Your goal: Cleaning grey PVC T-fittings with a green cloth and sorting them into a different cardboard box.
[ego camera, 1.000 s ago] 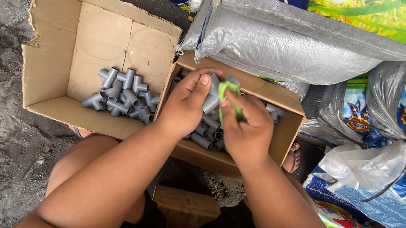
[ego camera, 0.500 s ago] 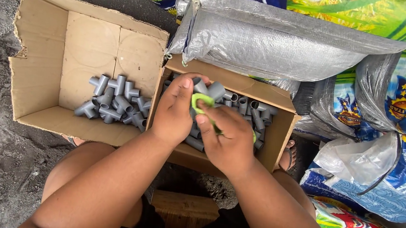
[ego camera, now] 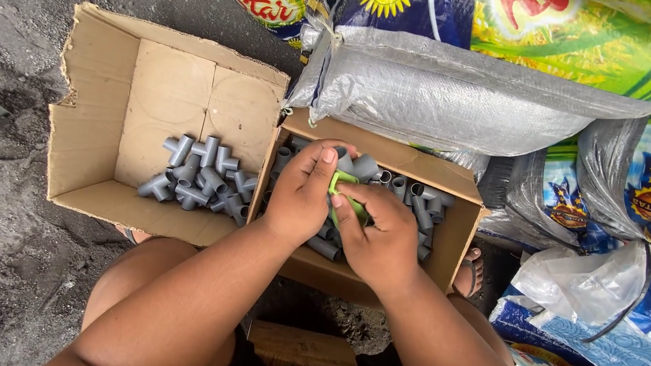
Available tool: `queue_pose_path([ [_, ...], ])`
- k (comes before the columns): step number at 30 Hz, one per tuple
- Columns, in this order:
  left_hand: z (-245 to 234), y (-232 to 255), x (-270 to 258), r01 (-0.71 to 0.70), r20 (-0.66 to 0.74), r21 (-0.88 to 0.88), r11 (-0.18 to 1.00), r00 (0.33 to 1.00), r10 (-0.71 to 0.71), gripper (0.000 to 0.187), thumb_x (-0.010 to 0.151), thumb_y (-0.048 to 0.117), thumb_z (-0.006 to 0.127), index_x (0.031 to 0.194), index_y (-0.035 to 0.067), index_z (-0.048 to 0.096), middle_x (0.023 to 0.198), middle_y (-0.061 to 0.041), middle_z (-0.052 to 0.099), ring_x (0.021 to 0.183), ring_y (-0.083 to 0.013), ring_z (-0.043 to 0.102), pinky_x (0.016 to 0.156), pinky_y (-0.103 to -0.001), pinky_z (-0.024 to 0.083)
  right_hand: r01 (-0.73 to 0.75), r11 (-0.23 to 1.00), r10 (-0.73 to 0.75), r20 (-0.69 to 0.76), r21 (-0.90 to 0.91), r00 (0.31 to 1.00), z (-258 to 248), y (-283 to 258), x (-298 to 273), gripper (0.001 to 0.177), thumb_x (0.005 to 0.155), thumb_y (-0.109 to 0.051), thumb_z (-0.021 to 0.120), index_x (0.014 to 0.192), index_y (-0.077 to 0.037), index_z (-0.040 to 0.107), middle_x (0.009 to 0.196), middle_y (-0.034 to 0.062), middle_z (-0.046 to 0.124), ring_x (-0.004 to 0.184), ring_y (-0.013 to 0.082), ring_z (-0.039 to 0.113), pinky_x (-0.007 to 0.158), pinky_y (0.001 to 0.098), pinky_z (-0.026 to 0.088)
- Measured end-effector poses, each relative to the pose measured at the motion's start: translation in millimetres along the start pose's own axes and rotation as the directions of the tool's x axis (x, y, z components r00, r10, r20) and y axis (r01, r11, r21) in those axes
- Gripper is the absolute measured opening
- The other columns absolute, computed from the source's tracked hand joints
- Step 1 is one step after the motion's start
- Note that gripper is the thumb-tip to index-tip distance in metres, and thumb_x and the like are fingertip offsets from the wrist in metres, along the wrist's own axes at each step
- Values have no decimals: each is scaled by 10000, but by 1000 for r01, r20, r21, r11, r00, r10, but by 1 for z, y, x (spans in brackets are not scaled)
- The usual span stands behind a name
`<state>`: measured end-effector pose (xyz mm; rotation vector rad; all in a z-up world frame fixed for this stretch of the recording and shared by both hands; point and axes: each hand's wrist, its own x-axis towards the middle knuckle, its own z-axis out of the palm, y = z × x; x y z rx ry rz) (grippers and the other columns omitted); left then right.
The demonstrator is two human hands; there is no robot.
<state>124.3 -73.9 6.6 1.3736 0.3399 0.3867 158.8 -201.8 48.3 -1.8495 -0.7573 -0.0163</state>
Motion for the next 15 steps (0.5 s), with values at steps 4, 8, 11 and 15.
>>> queue_pose_path([
  [4, 1, -1, 1, 19, -12, 17, 1000, 1000, -19, 398, 1126, 312, 343, 1195, 117, 684, 875, -98, 672, 812, -172, 597, 800, -365, 549, -15, 999, 16, -29, 35, 999, -8, 19, 6, 143, 934, 5, 712, 1060, -36, 765, 709, 138, 679, 616, 240, 647, 676, 401, 583],
  [8, 1, 4, 0, -12, -7, 56, 998, 1000, 12, 395, 1119, 333, 374, 1181, 107, 692, 917, -132, 681, 869, -201, 622, 810, -382, 541, -14, 1000, 15, -102, 14, 995, -3, 21, -1, 122, 958, -36, 706, 1072, -10, 742, 709, 148, 659, 647, 220, 656, 621, 381, 541],
  [11, -2, 3, 1, 27, -5, -8, 1000, 1000, -27, 382, 1116, 329, 381, 1163, 103, 686, 843, -104, 660, 786, -166, 589, 740, -355, 543, 74, 995, -74, -12, 60, 997, 5, 14, -7, 117, 957, -76, 690, 1045, -16, 738, 721, 158, 670, 621, 285, 671, 602, 396, 557],
  [15, -3, 5, 0, 44, 1, -9, 999, 999, -44, 400, 1123, 316, 359, 1153, 89, 687, 822, -96, 659, 777, -157, 586, 723, -335, 543, 107, 994, -106, -6, 23, 994, 9, 19, -2, 139, 947, -137, 732, 1043, -44, 768, 769, 143, 719, 666, 316, 724, 616, 392, 579],
])
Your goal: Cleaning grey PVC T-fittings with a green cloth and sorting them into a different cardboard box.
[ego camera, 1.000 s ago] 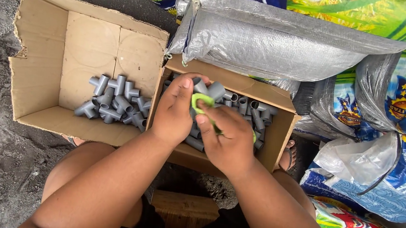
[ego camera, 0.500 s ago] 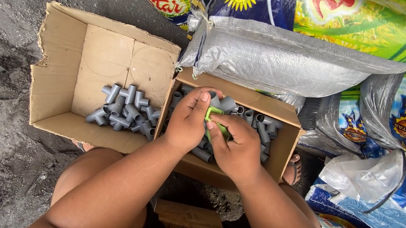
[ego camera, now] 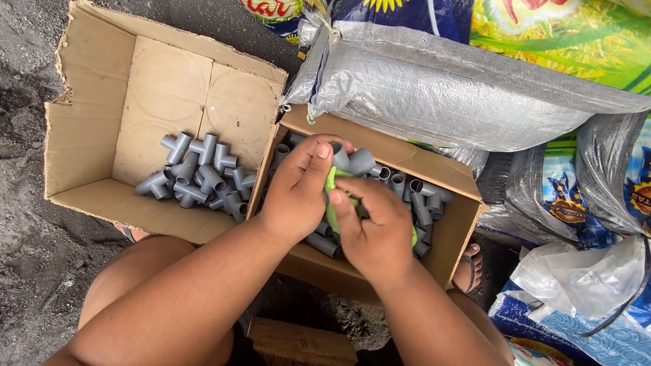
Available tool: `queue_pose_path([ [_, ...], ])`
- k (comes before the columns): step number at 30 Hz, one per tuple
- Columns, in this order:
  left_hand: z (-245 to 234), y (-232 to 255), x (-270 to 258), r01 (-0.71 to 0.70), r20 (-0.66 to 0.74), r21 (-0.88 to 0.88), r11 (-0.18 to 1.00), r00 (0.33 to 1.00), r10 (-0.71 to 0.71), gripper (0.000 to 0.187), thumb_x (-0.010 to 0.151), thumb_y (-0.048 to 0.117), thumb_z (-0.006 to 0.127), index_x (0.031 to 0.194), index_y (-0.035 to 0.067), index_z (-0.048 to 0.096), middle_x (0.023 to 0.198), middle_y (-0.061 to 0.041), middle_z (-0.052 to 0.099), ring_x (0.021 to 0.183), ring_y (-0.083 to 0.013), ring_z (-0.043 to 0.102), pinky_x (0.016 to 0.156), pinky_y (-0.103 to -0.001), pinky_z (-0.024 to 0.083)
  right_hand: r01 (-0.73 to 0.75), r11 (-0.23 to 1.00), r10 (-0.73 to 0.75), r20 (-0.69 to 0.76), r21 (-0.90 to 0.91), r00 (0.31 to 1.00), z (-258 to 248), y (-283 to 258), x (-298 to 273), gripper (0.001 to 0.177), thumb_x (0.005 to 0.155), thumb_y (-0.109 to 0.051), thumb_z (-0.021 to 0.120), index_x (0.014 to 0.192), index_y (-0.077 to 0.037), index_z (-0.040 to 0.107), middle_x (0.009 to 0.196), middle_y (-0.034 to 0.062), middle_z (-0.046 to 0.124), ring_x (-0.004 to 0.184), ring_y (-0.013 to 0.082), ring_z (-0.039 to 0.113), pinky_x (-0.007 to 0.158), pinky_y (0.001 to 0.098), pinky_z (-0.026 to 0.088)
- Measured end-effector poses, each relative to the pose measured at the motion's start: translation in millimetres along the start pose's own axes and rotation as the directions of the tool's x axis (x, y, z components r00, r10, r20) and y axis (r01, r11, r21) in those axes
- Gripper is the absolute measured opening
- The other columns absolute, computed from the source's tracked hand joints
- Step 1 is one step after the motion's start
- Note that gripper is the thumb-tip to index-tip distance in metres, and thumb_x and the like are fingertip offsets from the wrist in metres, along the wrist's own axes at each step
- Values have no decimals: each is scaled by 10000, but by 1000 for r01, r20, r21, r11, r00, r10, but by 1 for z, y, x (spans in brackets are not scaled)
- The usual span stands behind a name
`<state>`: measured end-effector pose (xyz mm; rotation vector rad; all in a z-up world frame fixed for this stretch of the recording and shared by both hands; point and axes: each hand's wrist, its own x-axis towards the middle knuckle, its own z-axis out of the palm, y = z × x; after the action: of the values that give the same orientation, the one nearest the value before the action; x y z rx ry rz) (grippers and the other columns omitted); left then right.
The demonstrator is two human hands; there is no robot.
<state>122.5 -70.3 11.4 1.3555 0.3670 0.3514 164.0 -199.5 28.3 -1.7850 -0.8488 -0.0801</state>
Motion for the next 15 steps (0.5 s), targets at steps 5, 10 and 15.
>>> queue_pose_path([
  [5, -2, 0, 0, 17, -6, -34, 999, 1000, -17, 413, 1121, 333, 346, 1146, 97, 684, 785, -70, 639, 733, -133, 582, 706, -301, 535, -58, 998, 57, -43, -17, 997, -12, 5, 4, 152, 973, -70, 710, 1107, -2, 732, 757, 174, 691, 684, 285, 699, 644, 412, 569],
  [10, -2, 5, -2, 11, -13, -32, 999, 1000, -11, 396, 1118, 318, 356, 1150, 90, 679, 900, -89, 669, 829, -152, 573, 787, -327, 521, -53, 995, 51, 21, 82, 998, -2, -18, 4, 145, 951, -24, 682, 1069, -35, 766, 760, 149, 723, 661, 280, 704, 681, 405, 581],
  [15, -4, -5, -1, 3, -8, -9, 1000, 1000, -3, 413, 1126, 344, 339, 1164, 113, 680, 895, -113, 668, 813, -155, 571, 778, -333, 520, -21, 999, 18, -71, -42, 997, -13, 2, 6, 151, 976, 6, 662, 1110, 7, 733, 720, 151, 674, 626, 257, 652, 636, 393, 558],
])
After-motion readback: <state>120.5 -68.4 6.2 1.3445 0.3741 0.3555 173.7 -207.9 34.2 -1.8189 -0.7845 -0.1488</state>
